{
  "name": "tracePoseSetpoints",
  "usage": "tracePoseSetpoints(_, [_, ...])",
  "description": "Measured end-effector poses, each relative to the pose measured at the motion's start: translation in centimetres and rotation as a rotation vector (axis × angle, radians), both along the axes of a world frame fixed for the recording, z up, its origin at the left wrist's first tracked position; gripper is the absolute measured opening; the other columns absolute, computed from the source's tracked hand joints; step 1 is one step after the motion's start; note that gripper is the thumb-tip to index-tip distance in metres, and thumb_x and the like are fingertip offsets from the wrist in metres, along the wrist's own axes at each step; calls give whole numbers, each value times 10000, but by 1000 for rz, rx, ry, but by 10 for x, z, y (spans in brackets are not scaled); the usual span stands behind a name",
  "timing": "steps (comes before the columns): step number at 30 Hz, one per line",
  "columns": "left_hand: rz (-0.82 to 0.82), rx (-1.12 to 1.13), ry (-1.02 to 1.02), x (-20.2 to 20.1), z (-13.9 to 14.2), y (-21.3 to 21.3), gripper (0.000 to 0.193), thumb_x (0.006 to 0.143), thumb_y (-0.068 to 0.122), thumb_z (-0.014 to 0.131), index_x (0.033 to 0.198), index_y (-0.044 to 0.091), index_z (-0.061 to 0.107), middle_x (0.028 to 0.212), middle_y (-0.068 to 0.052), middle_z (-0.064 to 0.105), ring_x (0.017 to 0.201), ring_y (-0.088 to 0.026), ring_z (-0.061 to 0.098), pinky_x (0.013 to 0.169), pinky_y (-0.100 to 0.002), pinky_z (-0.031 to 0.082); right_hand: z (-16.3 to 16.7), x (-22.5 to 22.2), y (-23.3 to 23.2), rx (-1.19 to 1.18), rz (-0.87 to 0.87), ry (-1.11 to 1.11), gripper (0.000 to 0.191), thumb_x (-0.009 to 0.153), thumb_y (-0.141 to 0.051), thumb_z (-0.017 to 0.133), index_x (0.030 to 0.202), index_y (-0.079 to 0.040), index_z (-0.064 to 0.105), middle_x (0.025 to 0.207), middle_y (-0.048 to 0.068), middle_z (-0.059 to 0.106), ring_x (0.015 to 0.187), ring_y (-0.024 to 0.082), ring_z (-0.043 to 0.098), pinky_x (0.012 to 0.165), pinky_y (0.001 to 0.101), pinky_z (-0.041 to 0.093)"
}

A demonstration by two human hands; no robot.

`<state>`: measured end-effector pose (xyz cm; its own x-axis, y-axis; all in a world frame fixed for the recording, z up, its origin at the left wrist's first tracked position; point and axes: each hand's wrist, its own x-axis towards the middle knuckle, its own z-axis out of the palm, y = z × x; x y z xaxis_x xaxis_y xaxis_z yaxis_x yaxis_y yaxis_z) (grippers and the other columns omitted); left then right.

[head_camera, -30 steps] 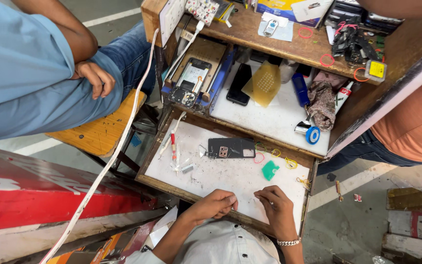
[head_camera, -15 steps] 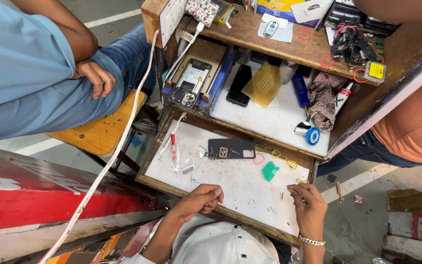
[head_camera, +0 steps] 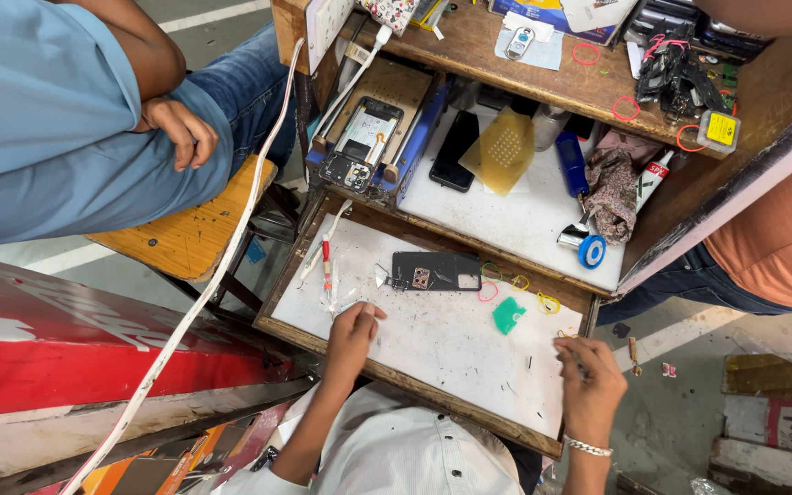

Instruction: The person applies a green adhesive strip to the back of a black smartphone, presses it down, and uses a small metal tool to smooth the edges. The person then picks up the phone, repositions it, and continues smoothing the adhesive.

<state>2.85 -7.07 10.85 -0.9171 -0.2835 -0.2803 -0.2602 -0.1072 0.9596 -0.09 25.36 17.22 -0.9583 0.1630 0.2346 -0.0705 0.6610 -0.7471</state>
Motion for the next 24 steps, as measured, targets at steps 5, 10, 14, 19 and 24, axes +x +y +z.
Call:
tracePoseSetpoints(5, [-267, -487, 512, 4, 44, 43, 362, 976, 195, 636, 1285, 8, 622, 1426, -201, 486, 1362, -360, 473, 1100, -422, 437, -3, 7, -39, -3, 281, 56, 187, 837, 54, 728, 1002, -30, 754, 945, 81, 689, 798, 183, 688, 700, 293, 549])
tracePoseSetpoints(10, [-568, -321, 435, -6, 34, 96, 586, 1020, 230, 595, 1469, -93, 403, 1293, -209, 568, 1072, -321, 634, 895, -401, 513, -7, 16, -65, -13, 405, 4, 257, 797, 104, 707, 1022, -17, 733, 990, 100, 688, 859, 230, 707, 687, 304, 568])
tracePoseSetpoints(14, [-738, 251, 101, -4, -10, 115, 340, 1124, 260, 474, 1121, -42, 631, 707, -5, 467, 624, -112, 412, 557, -285, 386, -2, 16, -39, 57, 318, 37, 228, 810, 107, 743, 991, -31, 760, 958, 96, 680, 829, 221, 694, 710, 323, 556])
tracePoseSetpoints(19, [-822, 795, -124, 17, -36, 92, 335, 1124, 306, 446, 942, 48, 557, 644, 64, 320, 545, -60, 234, 491, -248, 211, 3, 8, 5, 99, 152, 96, 221, 843, 114, 737, 1005, -34, 763, 979, 96, 680, 847, 194, 685, 734, 312, 558])
tracePoseSetpoints(24, [-640, 931, -110, 17, -35, 58, 340, 1111, 319, 461, 896, 68, 538, 617, 73, 296, 510, -62, 238, 474, -258, 201, 3, 5, 36, 137, 19, 145, 161, 921, 85, 768, 1045, -18, 778, 984, 93, 680, 813, 173, 622, 703, 291, 493])
